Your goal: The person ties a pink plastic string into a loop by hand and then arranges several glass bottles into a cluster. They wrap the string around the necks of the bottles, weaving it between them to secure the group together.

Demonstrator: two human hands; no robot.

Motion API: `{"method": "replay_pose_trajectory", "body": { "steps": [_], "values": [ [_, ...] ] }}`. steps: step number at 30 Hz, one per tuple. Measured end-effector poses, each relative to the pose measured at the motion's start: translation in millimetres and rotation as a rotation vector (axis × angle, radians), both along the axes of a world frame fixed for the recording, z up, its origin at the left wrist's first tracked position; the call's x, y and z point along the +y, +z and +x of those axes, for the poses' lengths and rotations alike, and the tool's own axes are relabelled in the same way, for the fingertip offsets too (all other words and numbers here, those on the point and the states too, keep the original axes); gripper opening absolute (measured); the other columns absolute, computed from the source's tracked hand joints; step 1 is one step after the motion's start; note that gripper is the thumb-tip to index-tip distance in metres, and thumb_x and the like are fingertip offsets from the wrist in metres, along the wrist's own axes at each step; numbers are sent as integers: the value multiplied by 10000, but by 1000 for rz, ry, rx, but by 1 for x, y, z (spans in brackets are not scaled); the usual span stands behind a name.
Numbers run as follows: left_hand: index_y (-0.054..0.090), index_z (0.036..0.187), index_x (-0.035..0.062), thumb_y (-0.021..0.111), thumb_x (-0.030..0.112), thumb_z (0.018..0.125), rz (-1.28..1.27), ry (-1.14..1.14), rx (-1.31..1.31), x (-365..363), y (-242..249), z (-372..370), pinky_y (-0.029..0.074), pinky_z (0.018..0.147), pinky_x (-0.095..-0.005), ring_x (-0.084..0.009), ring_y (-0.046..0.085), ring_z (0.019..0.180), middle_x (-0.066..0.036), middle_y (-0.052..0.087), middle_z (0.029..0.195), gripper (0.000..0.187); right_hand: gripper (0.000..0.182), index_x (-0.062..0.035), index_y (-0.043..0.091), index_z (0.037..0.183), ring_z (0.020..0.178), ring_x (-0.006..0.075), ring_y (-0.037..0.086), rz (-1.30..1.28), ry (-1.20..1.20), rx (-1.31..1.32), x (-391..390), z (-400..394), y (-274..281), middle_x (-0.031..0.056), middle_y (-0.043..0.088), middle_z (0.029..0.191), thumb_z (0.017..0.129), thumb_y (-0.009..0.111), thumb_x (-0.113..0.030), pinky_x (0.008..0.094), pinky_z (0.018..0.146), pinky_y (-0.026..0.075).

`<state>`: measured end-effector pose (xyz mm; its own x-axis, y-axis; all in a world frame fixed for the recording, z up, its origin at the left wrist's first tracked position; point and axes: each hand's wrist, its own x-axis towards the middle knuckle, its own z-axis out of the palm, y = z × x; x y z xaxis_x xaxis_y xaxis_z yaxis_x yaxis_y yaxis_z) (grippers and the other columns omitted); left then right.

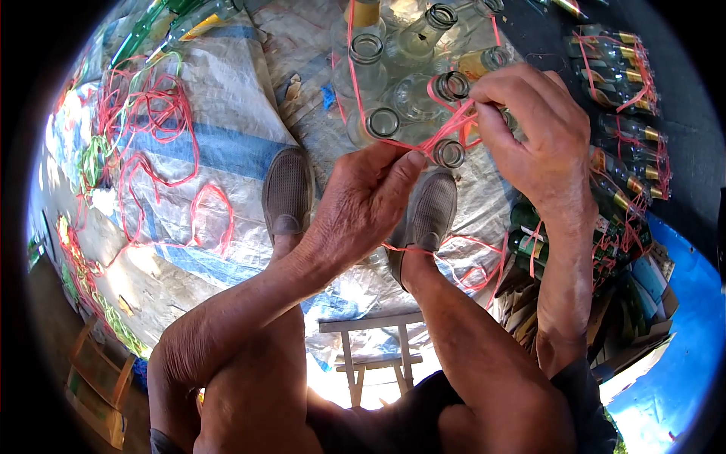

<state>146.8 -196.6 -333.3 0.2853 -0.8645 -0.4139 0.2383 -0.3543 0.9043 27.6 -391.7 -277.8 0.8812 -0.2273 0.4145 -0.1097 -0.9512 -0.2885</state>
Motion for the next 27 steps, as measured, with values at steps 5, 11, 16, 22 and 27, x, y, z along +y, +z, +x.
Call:
{"method": "replay_pose_trajectory", "body": {
  "steps": [5,11,16,22,27],
  "values": [
    [722,1102,-21,606,331,1093,-2,-5,-1,-1,-2,0,449,650,-257,-73,520,708,9,577,746,370,224,-86,704,949,818,297,677,9,-2,-23,-7,0,-3,47,687,904,764,745,34,399,725,548],
    [724,1104,-17,600,333,1096,-3,-3,9,-1,1,1,444,651,-258,-74,519,711,9,572,742,372,230,-81,708,968,839,310,687,1,51,-15,-15,2,0,63,692,913,770,758,26,407,713,561],
    [726,1105,-10,589,332,1103,2,-8,49,0,4,2,433,646,-255,-68,501,705,16,557,734,368,232,-77,704,984,844,329,685,28,66,17,-19,5,4,85,691,921,781,763,19,406,715,563],
    [730,1103,-2,579,322,1108,-13,3,50,-2,3,0,420,641,-250,-65,486,698,22,547,728,358,206,-59,706,1005,847,314,701,71,63,67,-21,12,9,89,709,948,817,750,14,382,716,563],
    [735,1096,-4,586,316,1106,-21,22,66,-2,1,-2,412,638,-247,-63,476,695,26,539,725,352,174,-35,716,1020,814,247,722,86,41,175,-15,22,24,86,718,941,862,728,36,321,701,555]
  ]
}}
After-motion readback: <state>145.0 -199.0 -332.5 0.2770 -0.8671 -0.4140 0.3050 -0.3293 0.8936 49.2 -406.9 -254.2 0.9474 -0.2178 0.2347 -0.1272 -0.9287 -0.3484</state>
